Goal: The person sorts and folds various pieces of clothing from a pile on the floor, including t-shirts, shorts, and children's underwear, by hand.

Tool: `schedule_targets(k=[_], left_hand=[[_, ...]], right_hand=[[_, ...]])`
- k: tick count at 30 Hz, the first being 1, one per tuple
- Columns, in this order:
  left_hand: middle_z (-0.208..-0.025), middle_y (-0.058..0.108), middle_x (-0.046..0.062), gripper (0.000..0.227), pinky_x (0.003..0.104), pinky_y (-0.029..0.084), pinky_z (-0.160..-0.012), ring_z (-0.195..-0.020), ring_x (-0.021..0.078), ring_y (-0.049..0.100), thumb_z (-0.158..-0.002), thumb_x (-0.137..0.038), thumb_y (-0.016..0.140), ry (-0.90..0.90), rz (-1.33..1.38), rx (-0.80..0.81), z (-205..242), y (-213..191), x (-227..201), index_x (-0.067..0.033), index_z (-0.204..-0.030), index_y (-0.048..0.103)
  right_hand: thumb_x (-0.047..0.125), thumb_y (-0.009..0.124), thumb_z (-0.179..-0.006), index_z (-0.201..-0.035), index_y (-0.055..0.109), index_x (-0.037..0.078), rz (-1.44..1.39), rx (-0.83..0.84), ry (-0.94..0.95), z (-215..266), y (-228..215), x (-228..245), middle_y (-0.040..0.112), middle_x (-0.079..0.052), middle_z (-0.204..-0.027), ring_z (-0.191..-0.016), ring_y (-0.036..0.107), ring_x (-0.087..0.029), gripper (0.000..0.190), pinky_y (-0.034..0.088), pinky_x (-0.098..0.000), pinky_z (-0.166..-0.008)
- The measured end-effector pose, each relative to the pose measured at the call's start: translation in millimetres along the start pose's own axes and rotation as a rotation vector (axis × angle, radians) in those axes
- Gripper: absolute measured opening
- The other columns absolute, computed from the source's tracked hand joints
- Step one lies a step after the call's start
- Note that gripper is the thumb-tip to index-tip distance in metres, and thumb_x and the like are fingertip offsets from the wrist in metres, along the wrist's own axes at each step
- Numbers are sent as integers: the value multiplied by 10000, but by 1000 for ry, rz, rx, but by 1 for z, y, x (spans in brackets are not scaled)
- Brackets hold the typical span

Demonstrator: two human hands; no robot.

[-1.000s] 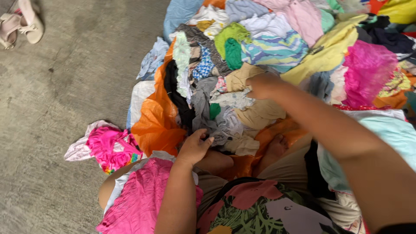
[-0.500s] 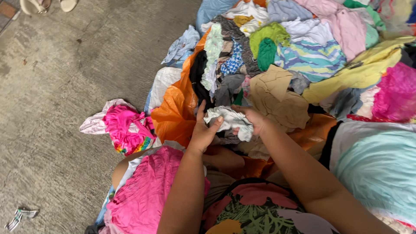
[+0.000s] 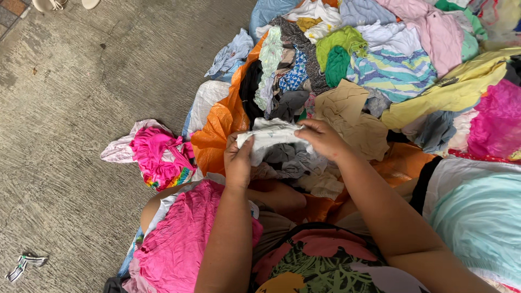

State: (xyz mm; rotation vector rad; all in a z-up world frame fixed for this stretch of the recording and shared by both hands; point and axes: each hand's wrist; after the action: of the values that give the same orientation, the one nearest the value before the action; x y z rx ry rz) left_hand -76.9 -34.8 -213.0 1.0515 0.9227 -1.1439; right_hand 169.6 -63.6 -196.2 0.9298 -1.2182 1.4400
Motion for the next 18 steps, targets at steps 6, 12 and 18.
schedule_targets(k=[6, 12, 18], left_hand=[[-833, 661, 11, 239, 272, 538, -724, -768, 97, 610, -1066, -235, 584, 4, -9, -26, 6, 1, -6, -59, -994, 730], [-836, 682, 5, 218, 267, 551, -726, -785, 95, 627, -1070, -223, 582, 58, -73, 21, 2, -7, -4, -91, -1066, 755], [-961, 698, 35, 222, 293, 543, -847, -919, 108, 589, -1065, -178, 582, 96, -17, 9, 10, -5, -18, -79, -1170, 750]], right_hand=[[122, 762, -851, -1164, 671, 44, -235, 146, -63, 1, -10, 14, 540, -45, -819, -726, 494, -165, 335, 392, -318, -637], [178, 750, -942, -943, 703, 84, -402, -35, 19, -7, -28, -5, 575, 22, -708, -637, 528, -83, 105, 399, -221, -581], [251, 773, -938, -1057, 697, 96, -585, -395, 164, 0, -15, 34, 623, -15, -826, -753, 642, -137, 209, 533, -265, -681]])
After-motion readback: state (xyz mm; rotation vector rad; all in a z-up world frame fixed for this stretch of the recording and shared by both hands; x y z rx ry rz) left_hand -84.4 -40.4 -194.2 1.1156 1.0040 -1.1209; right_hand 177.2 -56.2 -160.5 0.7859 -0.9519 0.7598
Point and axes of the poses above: each hand's wrist, its own z-axis away from the middle knuckle, its own y-axis out of the palm, x = y × z
